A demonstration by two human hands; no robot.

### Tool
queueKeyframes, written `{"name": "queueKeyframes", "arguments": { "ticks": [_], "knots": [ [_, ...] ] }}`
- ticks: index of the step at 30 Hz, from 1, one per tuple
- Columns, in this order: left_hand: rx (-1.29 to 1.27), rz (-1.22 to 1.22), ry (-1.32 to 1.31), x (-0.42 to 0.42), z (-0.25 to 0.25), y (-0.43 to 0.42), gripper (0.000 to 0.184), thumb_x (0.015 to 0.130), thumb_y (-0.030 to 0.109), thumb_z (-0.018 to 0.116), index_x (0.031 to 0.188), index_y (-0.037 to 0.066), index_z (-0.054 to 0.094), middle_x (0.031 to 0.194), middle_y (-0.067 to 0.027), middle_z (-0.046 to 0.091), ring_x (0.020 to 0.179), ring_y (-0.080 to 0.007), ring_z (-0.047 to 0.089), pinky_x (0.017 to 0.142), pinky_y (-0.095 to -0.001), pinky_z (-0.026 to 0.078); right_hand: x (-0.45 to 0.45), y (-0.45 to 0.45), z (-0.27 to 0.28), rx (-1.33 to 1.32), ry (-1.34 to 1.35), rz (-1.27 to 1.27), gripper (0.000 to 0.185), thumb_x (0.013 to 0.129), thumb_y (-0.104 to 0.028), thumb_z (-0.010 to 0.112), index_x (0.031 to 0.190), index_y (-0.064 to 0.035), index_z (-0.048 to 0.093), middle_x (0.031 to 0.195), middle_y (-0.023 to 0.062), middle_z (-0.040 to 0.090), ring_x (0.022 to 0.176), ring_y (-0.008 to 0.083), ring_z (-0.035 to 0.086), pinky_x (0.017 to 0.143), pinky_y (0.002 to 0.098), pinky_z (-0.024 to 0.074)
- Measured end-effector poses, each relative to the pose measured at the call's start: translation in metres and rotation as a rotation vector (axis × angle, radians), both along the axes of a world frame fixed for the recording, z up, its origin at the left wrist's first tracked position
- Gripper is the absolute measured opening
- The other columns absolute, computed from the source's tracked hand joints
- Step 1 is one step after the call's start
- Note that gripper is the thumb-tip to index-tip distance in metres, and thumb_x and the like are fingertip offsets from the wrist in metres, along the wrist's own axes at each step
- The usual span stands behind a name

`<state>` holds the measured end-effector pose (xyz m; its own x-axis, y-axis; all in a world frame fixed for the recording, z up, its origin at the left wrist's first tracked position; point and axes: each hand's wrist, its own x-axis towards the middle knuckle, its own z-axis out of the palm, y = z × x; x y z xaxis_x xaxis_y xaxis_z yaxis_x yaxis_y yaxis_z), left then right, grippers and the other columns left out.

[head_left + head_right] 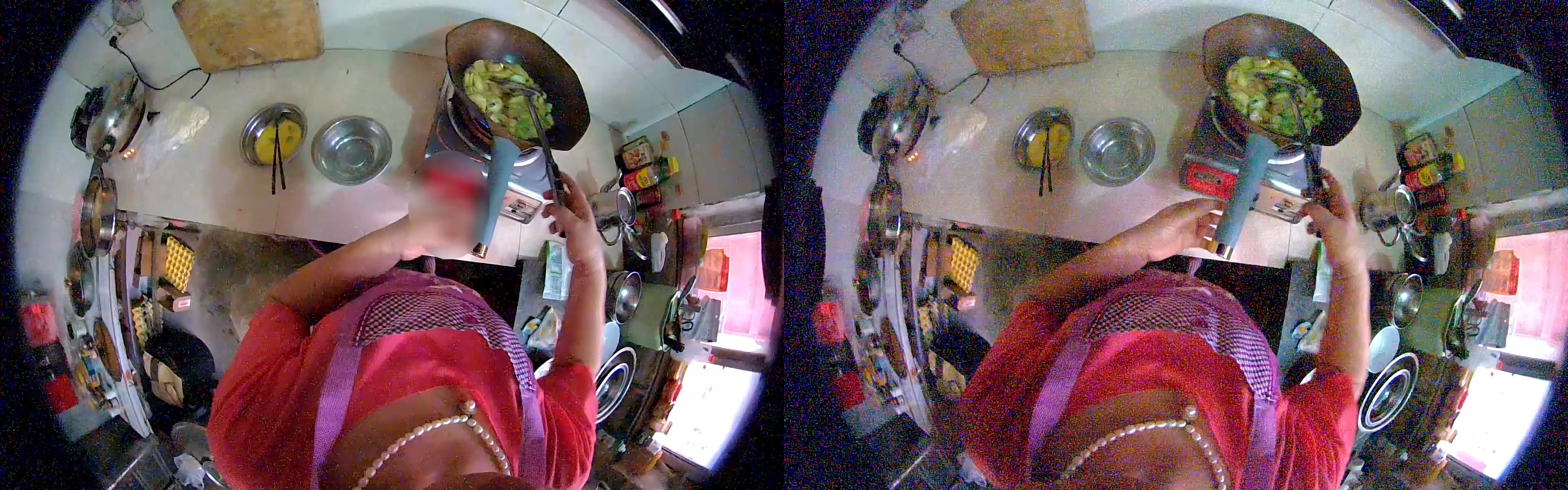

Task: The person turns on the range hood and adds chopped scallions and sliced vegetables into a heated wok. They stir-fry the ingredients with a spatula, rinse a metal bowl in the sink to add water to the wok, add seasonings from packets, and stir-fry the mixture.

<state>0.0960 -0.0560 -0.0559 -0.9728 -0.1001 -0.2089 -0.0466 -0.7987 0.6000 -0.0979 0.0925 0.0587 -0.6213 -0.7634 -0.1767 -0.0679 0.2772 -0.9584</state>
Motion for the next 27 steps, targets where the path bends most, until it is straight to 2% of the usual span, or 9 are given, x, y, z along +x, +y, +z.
{"name": "queueKeyframes", "arguments": {
  "ticks": [1, 3, 5, 7, 11, 14, 17, 22, 27],
  "knots": [
    [0.012, -0.020, 0.036, -0.005, 0.014, 0.005, 0.039, 0.085, 0.034, 0.049, 0.112, 0.006, 0.047, 0.101, -0.0116, 0.056, 0.086, -0.0237, 0.057, 0.072, -0.0369, 0.047, -0.014, 0.007, 0.002, 0.098, 0.229, 0.070, 0.058, 0.072, -0.008, 0.054, 0.126, -0.0036, 0.035, 0.097, 0.0084, 0.053, 0.075, 0.0144, 0.053, 0.054, 0.0255, 0.0415],
    [0.029, -0.036, 0.060, -0.009, 0.053, 0.014, 0.040, 0.085, 0.034, 0.050, 0.113, 0.006, 0.045, 0.103, -0.0128, 0.055, 0.089, -0.0257, 0.056, 0.074, -0.0383, 0.047, -0.045, 0.018, 0.003, 0.439, 1.507, 0.160, 0.053, 0.071, -0.011, 0.052, 0.122, -0.0009, 0.037, 0.103, 0.0190, 0.052, 0.084, 0.0284, 0.056, 0.068, 0.0391, 0.0473],
    [0.038, -0.036, 0.059, -0.014, 0.061, 0.019, 0.042, 0.085, 0.033, 0.050, 0.115, 0.005, 0.043, 0.106, -0.0139, 0.055, 0.091, -0.0272, 0.056, 0.074, -0.0391, 0.048, -0.044, 0.007, 0.030, 0.931, 1.466, 0.083, 0.050, 0.073, -0.011, 0.050, 0.121, -0.0029, 0.038, 0.104, 0.0187, 0.052, 0.081, 0.0318, 0.056, 0.068, 0.0399, 0.0478],
    [0.037, -0.013, 0.035, -0.017, 0.056, 0.022, 0.043, 0.084, 0.032, 0.051, 0.117, 0.005, 0.041, 0.107, -0.0147, 0.054, 0.092, -0.0280, 0.056, 0.074, -0.0394, 0.048, -0.054, 0.008, 0.045, 0.926, 1.478, 0.062, 0.048, 0.076, -0.012, 0.050, 0.123, -0.0075, 0.038, 0.102, 0.0167, 0.053, 0.078, 0.0304, 0.058, 0.067, 0.0402, 0.0479],
    [0.015, 0.007, 0.006, -0.014, 0.057, 0.023, 0.040, 0.084, 0.032, 0.052, 0.114, 0.006, 0.045, 0.103, -0.0139, 0.055, 0.089, -0.0257, 0.057, 0.073, -0.0370, 0.049, -0.053, 0.018, 0.071, 0.521, 1.228, 0.077, 0.039, 0.082, -0.017, 0.051, 0.121, -0.0120, 0.047, 0.083, 0.0098, 0.059, 0.066, 0.0207, 0.058, 0.056, 0.0295, 0.0451],
    [-0.015, 0.013, -0.004, -0.013, 0.057, 0.023, 0.039, 0.084, 0.033, 0.052, 0.112, 0.006, 0.046, 0.100, -0.0131, 0.056, 0.087, -0.0238, 0.057, 0.072, -0.0363, 0.049, -0.049, 0.025, 0.071, 0.246, 0.583, 0.077, 0.032, 0.083, -0.012, 0.050, 0.115, -0.0062, 0.052, 0.065, 0.0004, 0.055, 0.052, 0.0103, 0.048, 0.048, 0.0267, 0.0416],
    [-0.013, 0.009, -0.002, -0.014, 0.054, 0.024, 0.039, 0.084, 0.034, 0.051, 0.112, 0.006, 0.046, 0.100, -0.0127, 0.057, 0.086, -0.0226, 0.058, 0.071, -0.0360, 0.049, -0.038, 0.026, 0.078, 0.355, 0.347, 0.087, 0.032, 0.083, -0.007, 0.051, 0.114, -0.0023, 0.052, 0.065, -0.0041, 0.049, 0.053, 0.0034, 0.037, 0.046, 0.0214, 0.0361],
    [0.029, 0.026, -0.001, -0.011, 0.053, 0.025, 0.034, 0.086, 0.030, 0.048, 0.109, 0.005, 0.049, 0.096, -0.0130, 0.059, 0.081, -0.0231, 0.059, 0.070, -0.0349, 0.048, -0.057, 0.036, 0.070, 0.557, 1.250, 0.070, 0.032, 0.081, -0.028, 0.052, 0.112, -0.0220, 0.054, 0.083, 0.0152, 0.061, 0.071, 0.0323, 0.059, 0.060, 0.0401, 0.0469],
    [0.034, 0.039, -0.001, -0.005, 0.054, 0.024, 0.032, 0.087, 0.027, 0.046, 0.108, 0.003, 0.049, 0.096, -0.0129, 0.059, 0.081, -0.0224, 0.059, 0.069, -0.0337, 0.048, -0.037, 0.052, 0.156, 0.777, 1.154, -0.016, 0.031, 0.081, -0.017, 0.053, 0.112, -0.0152, 0.054, 0.092, 0.0106, 0.061, 0.082, 0.0238, 0.060, 0.068, 0.0333, 0.0453]
  ]
}}
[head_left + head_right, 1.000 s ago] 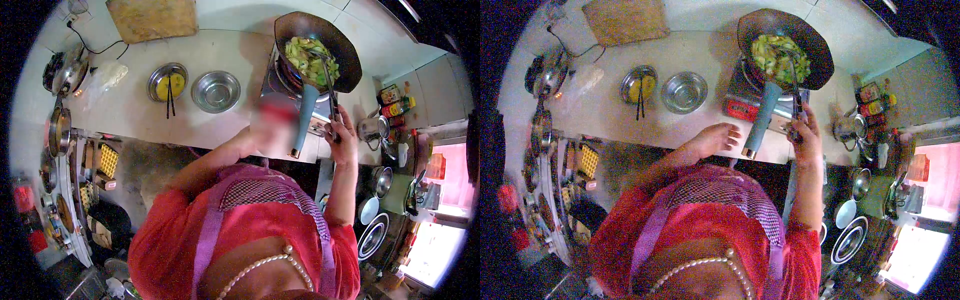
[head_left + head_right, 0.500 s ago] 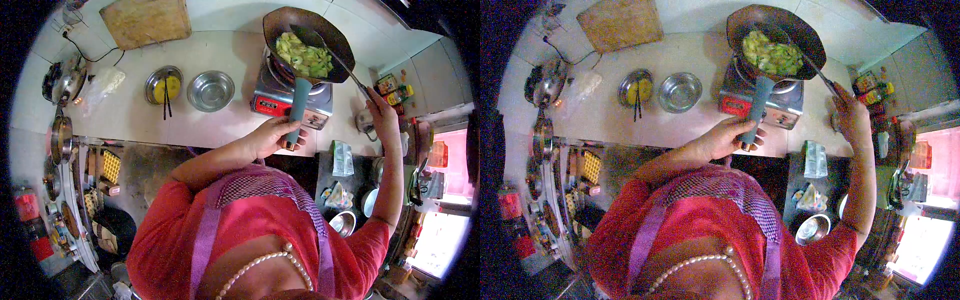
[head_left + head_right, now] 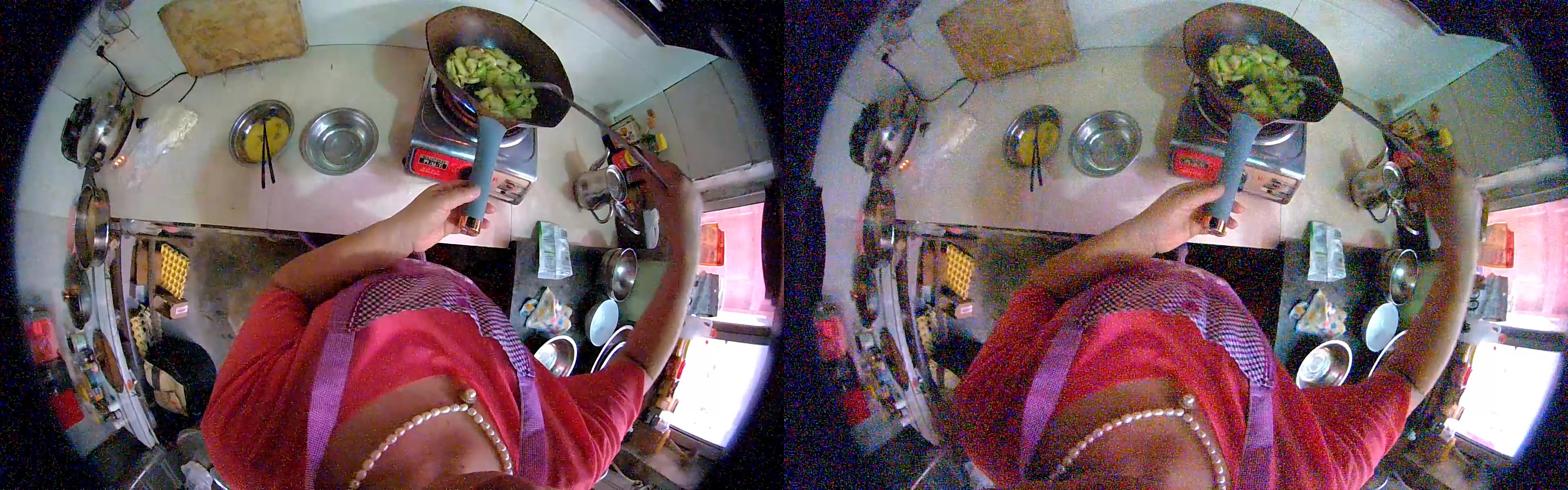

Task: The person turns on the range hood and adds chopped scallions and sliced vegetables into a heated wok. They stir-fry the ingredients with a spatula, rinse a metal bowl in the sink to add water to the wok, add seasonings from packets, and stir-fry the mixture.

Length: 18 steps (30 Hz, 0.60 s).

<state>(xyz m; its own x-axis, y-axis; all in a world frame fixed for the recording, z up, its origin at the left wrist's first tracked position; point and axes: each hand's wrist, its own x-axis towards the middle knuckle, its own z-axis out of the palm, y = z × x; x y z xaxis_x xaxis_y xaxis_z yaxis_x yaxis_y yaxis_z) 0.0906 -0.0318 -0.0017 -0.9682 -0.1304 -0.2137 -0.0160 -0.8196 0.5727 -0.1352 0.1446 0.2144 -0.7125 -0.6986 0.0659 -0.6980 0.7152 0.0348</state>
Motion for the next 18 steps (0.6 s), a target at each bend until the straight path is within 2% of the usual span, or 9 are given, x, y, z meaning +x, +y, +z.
{"name": "queueKeyframes", "arguments": {
  "ticks": [1, 5, 8, 11, 14, 15, 18],
  "knots": [
    [0.000, 0.002, -0.001, 0.001, 0.002, 0.000, 0.032, 0.087, 0.027, 0.046, 0.108, 0.003, 0.049, 0.096, -0.0129, 0.059, 0.081, -0.0224, 0.059, 0.069, -0.0336, 0.048, -0.006, 0.007, 0.006, 0.083, 0.180, 0.104, 0.028, 0.080, -0.017, 0.053, 0.107, -0.0156, 0.057, 0.088, 0.0103, 0.059, 0.078, 0.0252, 0.059, 0.066, 0.0349, 0.0455],
    [-0.004, 0.002, 0.002, 0.002, -0.001, 0.001, 0.032, 0.087, 0.027, 0.047, 0.108, 0.002, 0.049, 0.097, -0.0130, 0.059, 0.082, -0.0227, 0.059, 0.069, -0.0339, 0.048, 0.004, -0.004, 0.006, 0.195, 0.313, 0.255, 0.026, 0.079, -0.018, 0.052, 0.104, -0.0200, 0.057, 0.083, 0.0105, 0.059, 0.076, 0.0285, 0.058, 0.065, 0.0367, 0.0466],
    [-0.007, -0.006, 0.010, 0.002, -0.004, 0.000, 0.033, 0.087, 0.027, 0.047, 0.109, 0.003, 0.049, 0.098, -0.0127, 0.059, 0.083, -0.0234, 0.059, 0.069, -0.0341, 0.048, -0.028, -0.025, -0.048, 0.308, 0.550, 0.224, 0.025, 0.081, -0.024, 0.049, 0.105, -0.0225, 0.057, 0.084, 0.0111, 0.060, 0.076, 0.0288, 0.059, 0.063, 0.0369, 0.0469],
    [-0.022, -0.012, 0.013, 0.006, 0.001, -0.003, 0.033, 0.086, 0.027, 0.048, 0.109, 0.003, 0.049, 0.100, -0.0121, 0.058, 0.083, -0.0238, 0.059, 0.069, -0.0340, 0.048, -0.034, -0.044, -0.071, 0.126, 0.461, 0.079, 0.026, 0.082, -0.030, 0.048, 0.106, -0.0236, 0.056, 0.084, 0.0123, 0.061, 0.076, 0.0307, 0.059, 0.062, 0.0380, 0.0467],
    [-0.030, -0.011, 0.007, 0.007, -0.001, -0.002, 0.034, 0.086, 0.028, 0.049, 0.109, 0.003, 0.050, 0.101, -0.0117, 0.058, 0.083, -0.0236, 0.059, 0.069, -0.0334, 0.048, -0.023, -0.044, -0.058, -0.022, 0.267, 0.004, 0.028, 0.084, -0.033, 0.047, 0.109, -0.0225, 0.056, 0.087, 0.0130, 0.061, 0.077, 0.0327, 0.059, 0.063, 0.0382, 0.0464],
    [-0.039, -0.008, 0.004, 0.008, 0.000, -0.001, 0.034, 0.086, 0.028, 0.049, 0.109, 0.003, 0.050, 0.101, -0.0115, 0.058, 0.083, -0.0234, 0.059, 0.070, -0.0332, 0.047, -0.040, -0.039, -0.063, -0.021, 0.239, -0.009, 0.031, 0.084, -0.034, 0.046, 0.109, -0.0195, 0.056, 0.088, 0.0149, 0.061, 0.077, 0.0344, 0.058, 0.063, 0.0377, 0.0462],
    [-0.063, -0.007, 0.008, 0.009, -0.001, -0.002, 0.034, 0.085, 0.028, 0.049, 0.108, 0.003, 0.050, 0.101, -0.0112, 0.058, 0.084, -0.0229, 0.058, 0.071, -0.0332, 0.047, -0.087, -0.034, -0.095, -0.142, 0.054, 0.059, 0.035, 0.084, -0.034, 0.047, 0.109, -0.0105, 0.055, 0.086, 0.0130, 0.062, 0.073, 0.0318, 0.059, 0.064, 0.0362, 0.0461]
  ]
}}
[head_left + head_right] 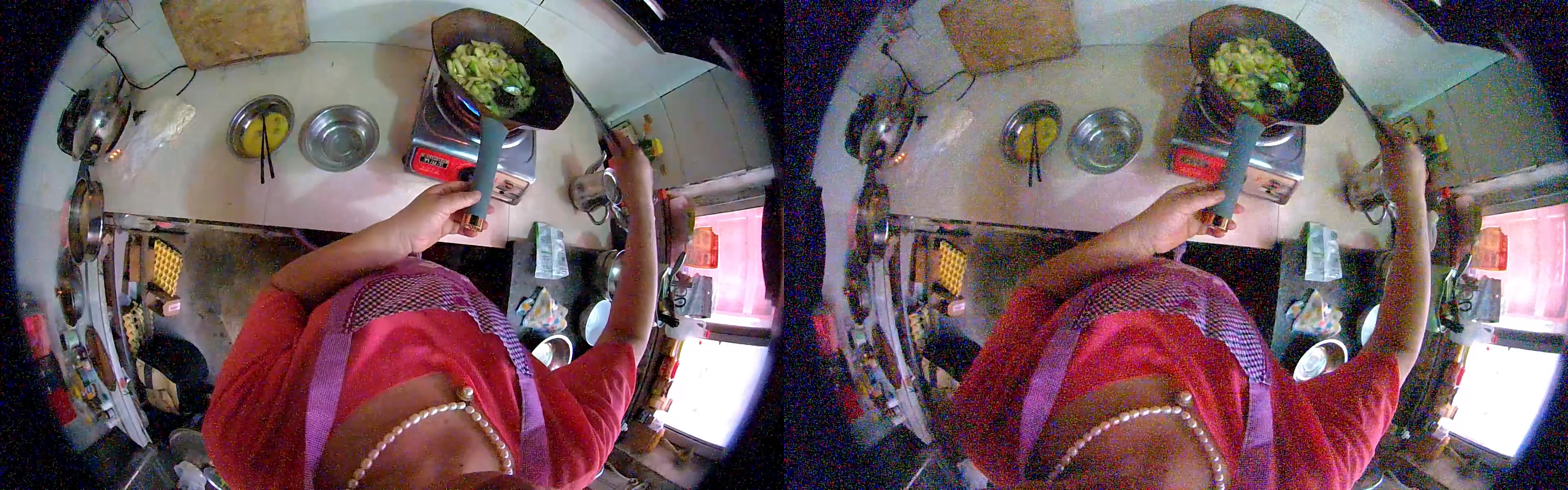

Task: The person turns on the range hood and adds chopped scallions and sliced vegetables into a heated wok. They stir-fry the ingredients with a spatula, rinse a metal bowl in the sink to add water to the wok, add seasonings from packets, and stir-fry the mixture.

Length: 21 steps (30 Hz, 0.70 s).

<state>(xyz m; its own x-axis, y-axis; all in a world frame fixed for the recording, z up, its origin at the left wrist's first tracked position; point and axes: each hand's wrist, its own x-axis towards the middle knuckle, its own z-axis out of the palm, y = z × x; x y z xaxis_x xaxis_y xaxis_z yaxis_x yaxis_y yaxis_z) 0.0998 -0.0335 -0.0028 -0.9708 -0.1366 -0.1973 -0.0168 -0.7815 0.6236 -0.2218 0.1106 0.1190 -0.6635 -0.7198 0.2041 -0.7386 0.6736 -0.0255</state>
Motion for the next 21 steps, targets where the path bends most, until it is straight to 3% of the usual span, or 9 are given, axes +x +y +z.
{"name": "queueKeyframes", "arguments": {
  "ticks": [2, 5, 7, 10, 14, 15, 17, 19, 21],
  "knots": [
    [0.000, 0.001, 0.015, 0.002, -0.002, 0.002, 0.033, 0.085, 0.027, 0.049, 0.108, 0.003, 0.050, 0.102, -0.0112, 0.057, 0.085, -0.0227, 0.058, 0.071, -0.0335, 0.047, -0.065, 0.001, -0.053, 0.023, -0.239, 0.137, 0.034, 0.084, -0.028, 0.047, 0.108, -0.0058, 0.054, 0.068, 0.0053, 0.058, 0.054, 0.0185, 0.053, 0.048, 0.0318, 0.0426],
    [-0.004, 0.000, 0.034, 0.005, -0.002, 0.000, 0.032, 0.085, 0.025, 0.049, 0.108, 0.003, 0.050, 0.103, -0.0114, 0.057, 0.086, -0.0224, 0.057, 0.071, -0.0342, 0.047, 0.015, -0.038, -0.033, -0.117, -0.864, -0.084, 0.031, 0.085, -0.026, 0.046, 0.108, -0.0072, 0.054, 0.060, 0.0003, 0.051, 0.044, 0.0083, 0.043, 0.039, 0.0253, 0.0348],
    [-0.001, -0.011, 0.025, 0.006, -0.001, -0.001, 0.032, 0.085, 0.024, 0.049, 0.109, 0.002, 0.050, 0.103, -0.0116, 0.056, 0.086, -0.0225, 0.057, 0.071, -0.0345, 0.047, 0.027, -0.042, -0.029, -0.298, -1.116, -0.101, 0.030, 0.085, -0.026, 0.047, 0.108, -0.0093, 0.054, 0.058, -0.0008, 0.049, 0.041, 0.0042, 0.038, 0.035, 0.0207, 0.0288],
    [0.007, -0.005, 0.018, 0.006, 0.000, 0.000, 0.032, 0.085, 0.024, 0.050, 0.109, 0.002, 0.049, 0.102, -0.0113, 0.057, 0.086, -0.0228, 0.057, 0.071, -0.0348, 0.046, 0.044, -0.034, -0.006, -0.358, -1.015, 0.002, 0.033, 0.084, -0.028, 0.048, 0.109, -0.0071, 0.053, 0.058, -0.0014, 0.049, 0.038, 0.0040, 0.036, 0.034, 0.0186, 0.0266],
    [-0.017, -0.010, 0.014, 0.004, -0.003, -0.001, 0.032, 0.085, 0.023, 0.051, 0.110, 0.003, 0.049, 0.102, -0.0110, 0.057, 0.085, -0.0227, 0.057, 0.071, -0.0341, 0.047, 0.069, -0.026, 0.031, -0.239, -0.836, 0.009, 0.034, 0.085, -0.025, 0.049, 0.114, -0.0073, 0.051, 0.058, -0.0013, 0.049, 0.038, 0.0034, 0.035, 0.034, 0.0194, 0.0259],
    [-0.026, -0.016, 0.012, 0.004, -0.002, -0.001, 0.032, 0.085, 0.023, 0.051, 0.110, 0.003, 0.049, 0.102, -0.0110, 0.057, 0.085, -0.0227, 0.057, 0.071, -0.0339, 0.047, 0.075, -0.026, 0.037, -0.182, -0.821, 0.000, 0.033, 0.084, -0.025, 0.050, 0.112, -0.0062, 0.053, 0.058, 0.0004, 0.049, 0.042, 0.0056, 0.039, 0.038, 0.0220, 0.0318],
    [-0.039, -0.028, 0.015, 0.004, -0.002, -0.002, 0.033, 0.084, 0.024, 0.051, 0.110, 0.003, 0.049, 0.102, -0.0110, 0.057, 0.086, -0.0227, 0.057, 0.071, -0.0339, 0.046, 0.059, -0.026, 0.017, -0.060, -0.418, 0.379, 0.032, 0.084, -0.024, 0.051, 0.110, -0.0051, 0.054, 0.059, 0.0020, 0.050, 0.046, 0.0081, 0.043, 0.043, 0.0240, 0.0363],
    [-0.048, -0.033, 0.023, 0.005, -0.002, -0.003, 0.034, 0.084, 0.025, 0.052, 0.110, 0.004, 0.049, 0.103, -0.0109, 0.057, 0.086, -0.0230, 0.057, 0.072, -0.0343, 0.046, 0.056, -0.023, 0.010, -0.008, -0.153, 0.275, 0.031, 0.083, -0.023, 0.051, 0.107, -0.0031, 0.056, 0.065, 0.0073, 0.056, 0.058, 0.0151, 0.054, 0.056, 0.0286, 0.0441],
    [-0.057, -0.037, -0.007, 0.006, -0.001, -0.002, 0.035, 0.084, 0.027, 0.053, 0.110, 0.005, 0.050, 0.103, -0.0093, 0.057, 0.087, -0.0241, 0.057, 0.073, -0.0378, 0.046, 0.075, -0.032, 0.027, 0.111, 0.010, 0.109, 0.032, 0.084, -0.026, 0.049, 0.108, -0.0054, 0.055, 0.089, 0.0175, 0.062, 0.075, 0.0247, 0.062, 0.064, 0.0348, 0.0471]
  ]
}}
